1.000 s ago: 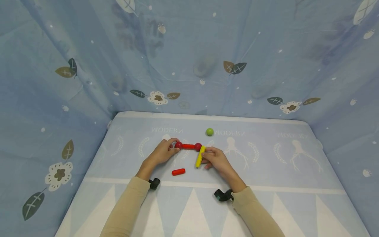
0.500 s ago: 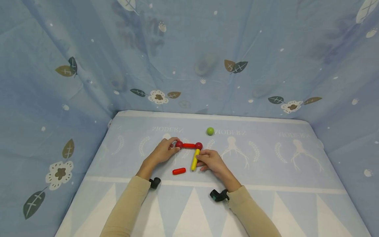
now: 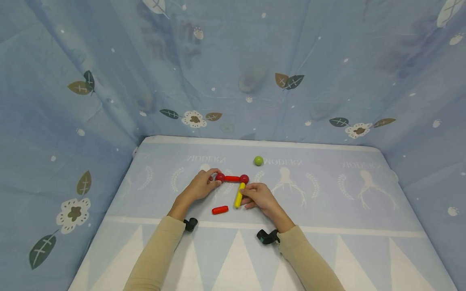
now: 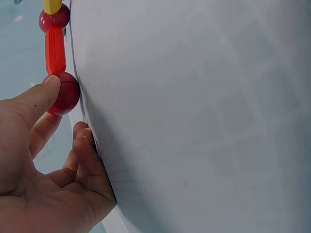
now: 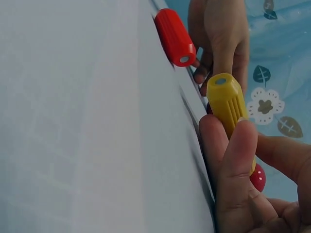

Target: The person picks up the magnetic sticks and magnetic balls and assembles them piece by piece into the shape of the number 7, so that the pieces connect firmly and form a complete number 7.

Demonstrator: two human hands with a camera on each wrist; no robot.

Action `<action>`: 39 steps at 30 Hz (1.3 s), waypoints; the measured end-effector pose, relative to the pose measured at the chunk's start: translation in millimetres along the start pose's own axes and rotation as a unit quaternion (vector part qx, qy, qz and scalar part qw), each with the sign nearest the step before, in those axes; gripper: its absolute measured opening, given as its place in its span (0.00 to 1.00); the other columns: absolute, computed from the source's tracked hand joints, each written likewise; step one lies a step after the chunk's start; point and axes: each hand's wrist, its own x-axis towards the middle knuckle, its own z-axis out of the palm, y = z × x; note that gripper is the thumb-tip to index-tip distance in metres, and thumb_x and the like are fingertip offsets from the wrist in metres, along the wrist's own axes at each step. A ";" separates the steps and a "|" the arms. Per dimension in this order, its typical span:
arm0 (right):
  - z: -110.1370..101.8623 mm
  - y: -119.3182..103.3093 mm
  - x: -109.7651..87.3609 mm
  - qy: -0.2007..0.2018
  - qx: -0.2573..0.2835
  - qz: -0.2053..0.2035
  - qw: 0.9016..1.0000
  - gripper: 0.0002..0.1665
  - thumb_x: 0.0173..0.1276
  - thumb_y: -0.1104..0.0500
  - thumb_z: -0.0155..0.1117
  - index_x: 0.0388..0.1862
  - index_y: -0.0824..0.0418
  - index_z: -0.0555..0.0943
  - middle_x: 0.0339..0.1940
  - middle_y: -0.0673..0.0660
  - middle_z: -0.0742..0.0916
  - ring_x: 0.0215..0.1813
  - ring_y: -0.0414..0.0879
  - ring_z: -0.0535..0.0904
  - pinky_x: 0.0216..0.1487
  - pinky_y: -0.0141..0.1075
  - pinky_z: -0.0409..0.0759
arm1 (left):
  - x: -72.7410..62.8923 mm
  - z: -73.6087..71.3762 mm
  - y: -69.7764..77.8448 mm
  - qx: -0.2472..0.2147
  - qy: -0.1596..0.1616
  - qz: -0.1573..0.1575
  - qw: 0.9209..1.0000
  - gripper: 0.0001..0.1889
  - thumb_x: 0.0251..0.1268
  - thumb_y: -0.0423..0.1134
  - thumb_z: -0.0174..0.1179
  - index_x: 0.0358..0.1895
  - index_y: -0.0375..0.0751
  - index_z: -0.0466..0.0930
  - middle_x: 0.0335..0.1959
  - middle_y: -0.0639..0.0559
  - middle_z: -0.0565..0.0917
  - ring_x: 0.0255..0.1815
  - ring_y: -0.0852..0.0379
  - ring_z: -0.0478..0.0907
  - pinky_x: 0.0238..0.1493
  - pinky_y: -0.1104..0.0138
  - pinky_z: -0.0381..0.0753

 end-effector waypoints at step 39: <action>5.0 -2.0 3.2 0.030 -0.064 0.007 0.997 0.26 0.64 0.46 0.74 0.43 0.68 0.79 0.31 0.61 0.88 0.23 0.52 0.86 0.19 0.35 0.80 | -47.2 -3.4 9.8 -0.057 0.031 0.001 0.998 0.27 0.67 0.47 0.66 0.65 0.41 0.73 0.52 0.46 0.78 0.51 0.49 0.76 0.52 0.53 0.77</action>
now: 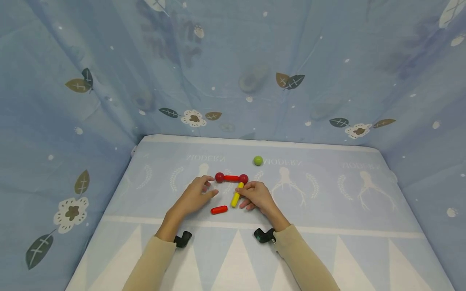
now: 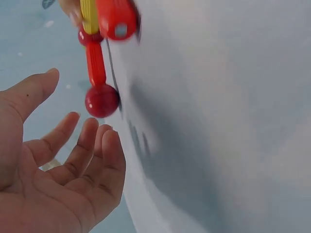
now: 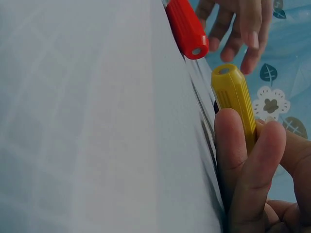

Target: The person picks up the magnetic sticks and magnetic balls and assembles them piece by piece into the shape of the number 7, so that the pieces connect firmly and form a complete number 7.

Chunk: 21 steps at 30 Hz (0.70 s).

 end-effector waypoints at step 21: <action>0.4 2.6 1.7 0.001 0.004 -0.005 1.000 0.25 0.64 0.48 0.74 0.43 0.68 0.79 0.29 0.61 0.89 0.22 0.52 0.86 0.19 0.36 0.80 | -39.4 29.9 4.4 -0.003 -0.051 0.043 0.998 0.24 0.62 0.41 0.71 0.60 0.42 0.78 0.48 0.51 0.78 0.49 0.53 0.74 0.54 0.55 0.75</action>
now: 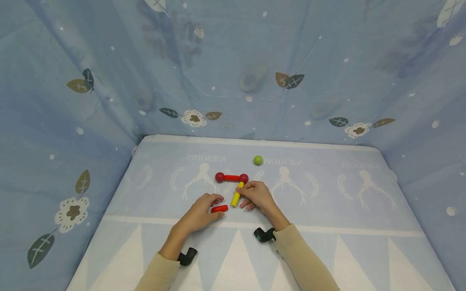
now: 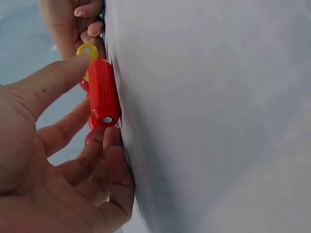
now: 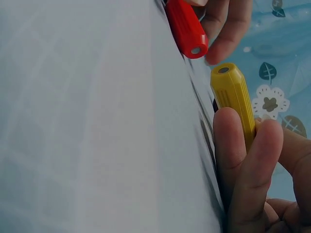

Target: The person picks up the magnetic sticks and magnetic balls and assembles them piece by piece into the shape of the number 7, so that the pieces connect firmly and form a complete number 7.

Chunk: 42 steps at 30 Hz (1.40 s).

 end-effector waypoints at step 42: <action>-0.4 -2.8 -2.9 0.004 -0.002 0.001 1.000 0.24 0.65 0.50 0.73 0.44 0.68 0.78 0.30 0.61 0.89 0.21 0.51 0.86 0.17 0.34 0.78 | 0.0 6.2 15.3 -0.018 -0.015 0.010 1.000 0.09 0.64 0.42 0.70 0.41 0.42 0.84 0.27 0.60 0.80 0.26 0.63 0.77 0.30 0.67 0.76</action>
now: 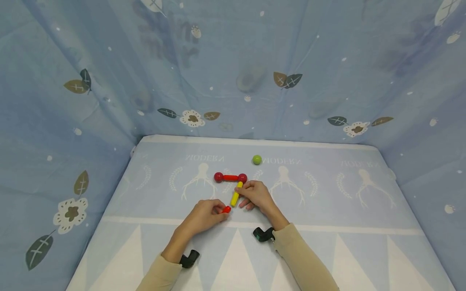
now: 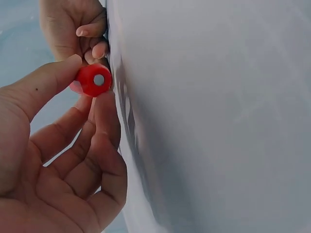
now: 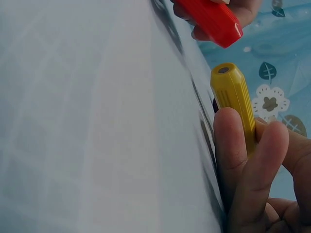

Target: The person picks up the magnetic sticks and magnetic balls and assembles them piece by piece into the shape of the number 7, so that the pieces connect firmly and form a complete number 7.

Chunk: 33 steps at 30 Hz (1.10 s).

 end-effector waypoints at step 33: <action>-0.2 1.8 1.0 -0.001 -0.007 -0.009 1.000 0.23 0.66 0.49 0.73 0.43 0.68 0.78 0.30 0.60 0.89 0.23 0.52 0.86 0.17 0.34 0.78 | 1.4 1.2 3.8 0.079 -0.010 0.001 0.997 0.07 0.59 0.39 0.72 0.38 0.46 0.84 0.29 0.59 0.77 0.30 0.60 0.72 0.33 0.64 0.73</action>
